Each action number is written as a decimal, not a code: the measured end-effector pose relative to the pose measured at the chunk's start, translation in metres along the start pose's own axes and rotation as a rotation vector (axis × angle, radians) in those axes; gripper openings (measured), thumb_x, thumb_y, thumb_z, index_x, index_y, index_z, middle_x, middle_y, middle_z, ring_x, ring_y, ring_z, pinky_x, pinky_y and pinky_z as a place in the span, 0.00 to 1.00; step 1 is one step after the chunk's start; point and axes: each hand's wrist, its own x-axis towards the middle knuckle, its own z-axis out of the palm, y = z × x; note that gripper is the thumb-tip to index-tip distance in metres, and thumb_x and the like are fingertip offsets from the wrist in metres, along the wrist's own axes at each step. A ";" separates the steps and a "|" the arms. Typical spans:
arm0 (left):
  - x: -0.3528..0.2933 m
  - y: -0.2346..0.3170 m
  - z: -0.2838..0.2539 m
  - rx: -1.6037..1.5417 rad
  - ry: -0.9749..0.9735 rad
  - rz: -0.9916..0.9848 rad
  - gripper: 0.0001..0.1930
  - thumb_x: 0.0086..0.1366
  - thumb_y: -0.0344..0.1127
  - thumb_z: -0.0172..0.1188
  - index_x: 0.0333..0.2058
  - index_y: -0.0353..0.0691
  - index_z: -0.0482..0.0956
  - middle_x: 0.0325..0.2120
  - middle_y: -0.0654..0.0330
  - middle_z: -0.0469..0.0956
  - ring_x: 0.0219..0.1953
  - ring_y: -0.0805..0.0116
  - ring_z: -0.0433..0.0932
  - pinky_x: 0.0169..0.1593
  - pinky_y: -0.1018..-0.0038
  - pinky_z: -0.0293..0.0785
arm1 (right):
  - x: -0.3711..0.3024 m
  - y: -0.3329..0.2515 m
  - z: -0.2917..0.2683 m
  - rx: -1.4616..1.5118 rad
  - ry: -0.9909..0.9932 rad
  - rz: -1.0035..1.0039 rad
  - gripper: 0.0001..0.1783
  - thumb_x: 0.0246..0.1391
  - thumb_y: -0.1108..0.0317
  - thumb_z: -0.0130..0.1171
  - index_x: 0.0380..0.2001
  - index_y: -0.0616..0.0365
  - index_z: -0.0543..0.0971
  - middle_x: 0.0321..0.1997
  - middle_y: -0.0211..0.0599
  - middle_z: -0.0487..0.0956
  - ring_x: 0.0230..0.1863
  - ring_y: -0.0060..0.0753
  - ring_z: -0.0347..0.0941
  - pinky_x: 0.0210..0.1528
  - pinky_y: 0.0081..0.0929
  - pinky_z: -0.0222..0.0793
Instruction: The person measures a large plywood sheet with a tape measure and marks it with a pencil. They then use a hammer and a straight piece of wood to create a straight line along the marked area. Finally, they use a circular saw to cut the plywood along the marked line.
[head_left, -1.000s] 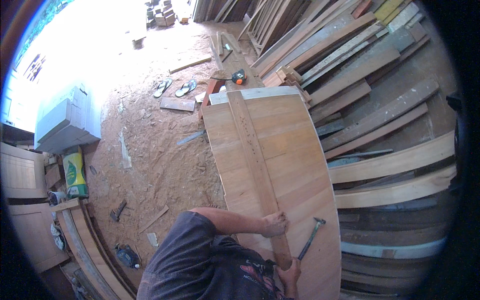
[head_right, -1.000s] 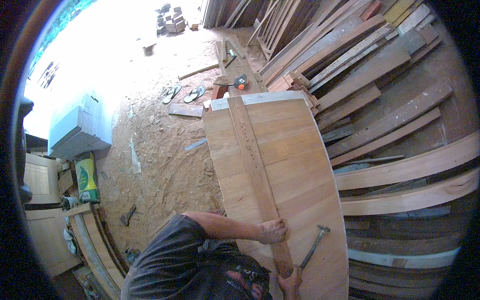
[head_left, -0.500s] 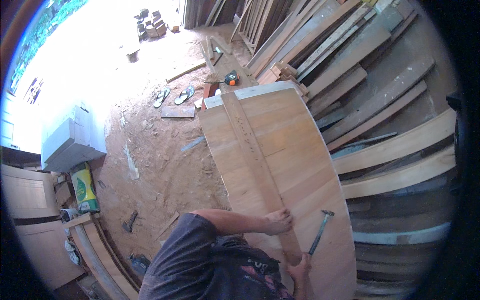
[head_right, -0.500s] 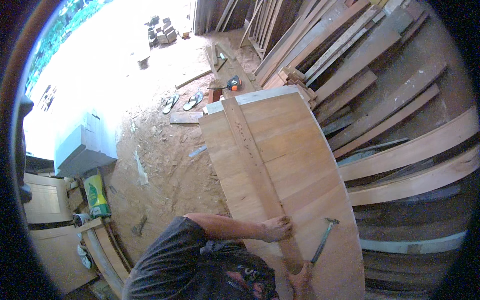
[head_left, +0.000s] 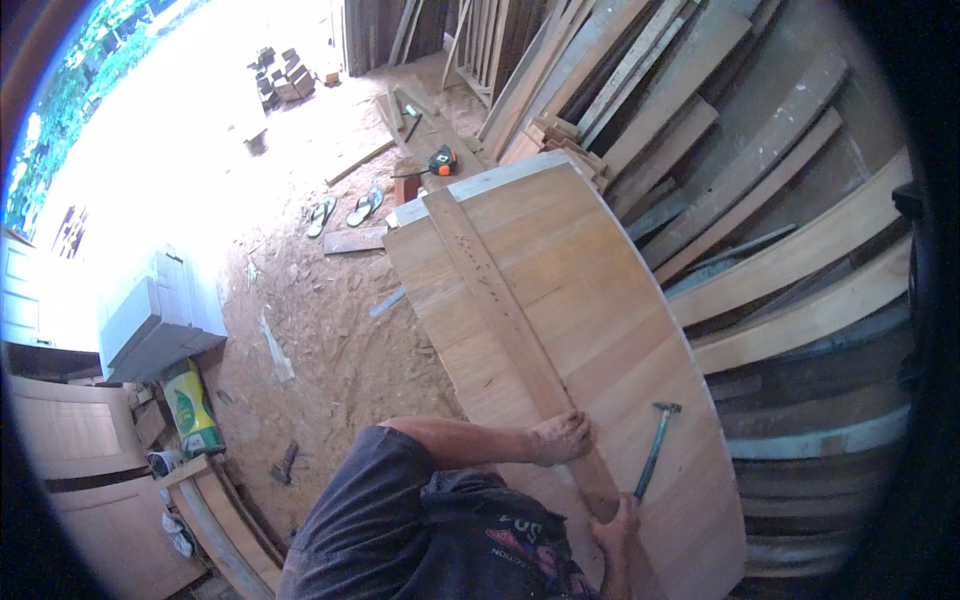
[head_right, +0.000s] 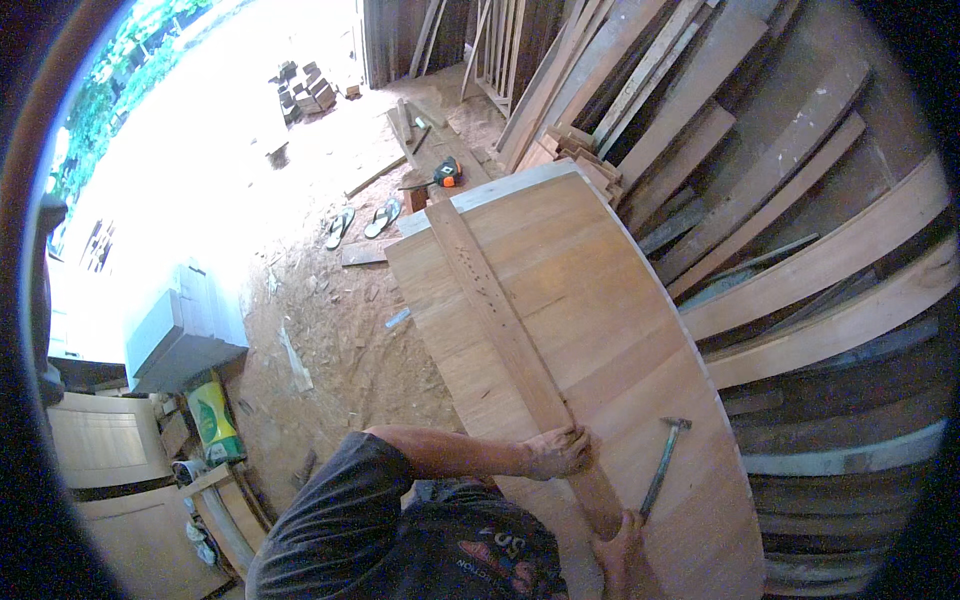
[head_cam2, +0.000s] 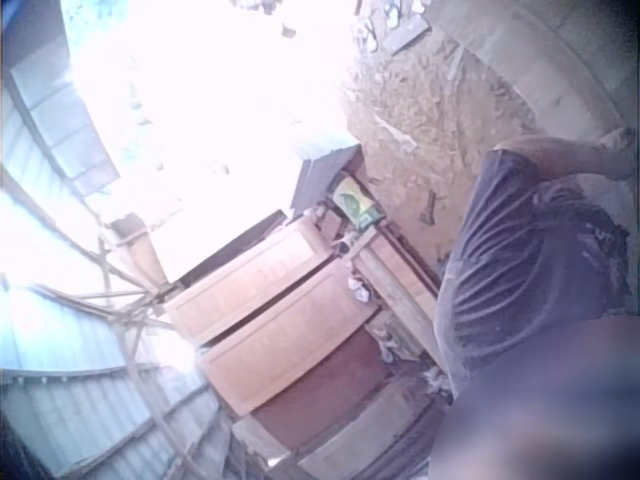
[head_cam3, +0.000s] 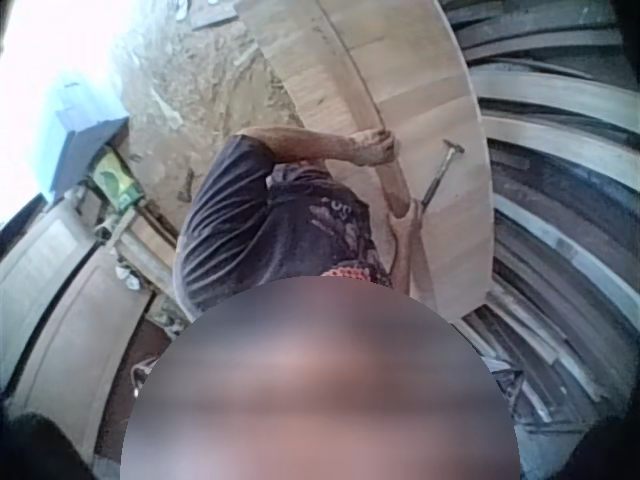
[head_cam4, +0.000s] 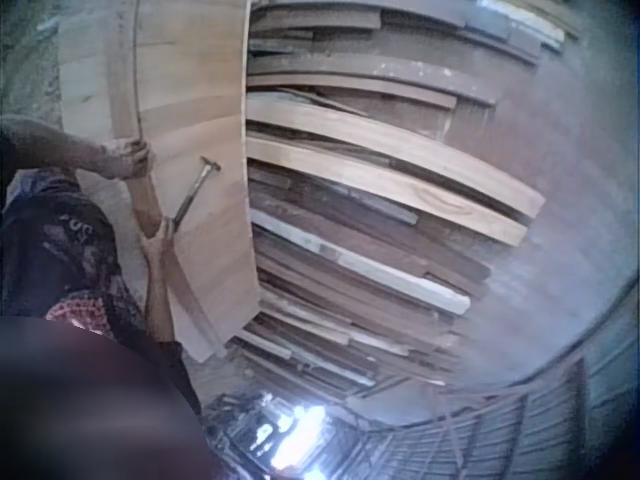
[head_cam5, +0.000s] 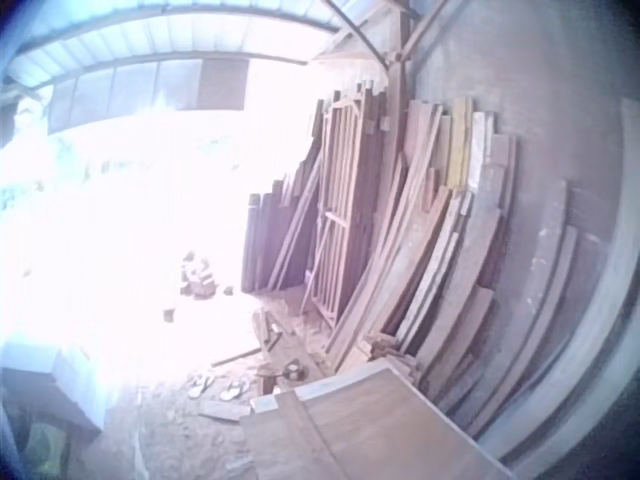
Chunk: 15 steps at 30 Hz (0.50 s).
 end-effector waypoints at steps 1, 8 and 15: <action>0.000 0.002 0.006 -0.009 -0.018 0.006 0.17 0.63 0.40 0.58 0.48 0.39 0.79 0.50 0.52 0.77 0.56 0.50 0.74 0.59 0.54 0.69 | -0.002 -0.001 0.000 -0.036 0.054 -0.057 0.49 0.36 0.56 0.77 0.62 0.65 0.69 0.67 0.57 0.67 0.70 0.62 0.61 0.72 0.50 0.59; 0.008 -0.012 0.014 0.018 -0.567 0.123 0.15 0.59 0.30 0.58 0.46 0.36 0.78 0.47 0.52 0.76 0.54 0.53 0.73 0.62 0.58 0.68 | 0.002 0.003 0.018 0.298 0.080 -0.099 0.44 0.42 0.61 0.73 0.64 0.62 0.70 0.66 0.59 0.71 0.67 0.60 0.67 0.69 0.49 0.63; -0.017 -0.069 -0.037 -0.216 -0.414 0.032 0.40 0.48 0.23 0.60 0.64 0.29 0.63 0.62 0.37 0.63 0.68 0.35 0.57 0.70 0.42 0.50 | 0.011 -0.003 0.028 0.445 0.444 -0.083 0.47 0.52 0.52 0.71 0.69 0.62 0.62 0.69 0.55 0.65 0.68 0.61 0.65 0.67 0.51 0.66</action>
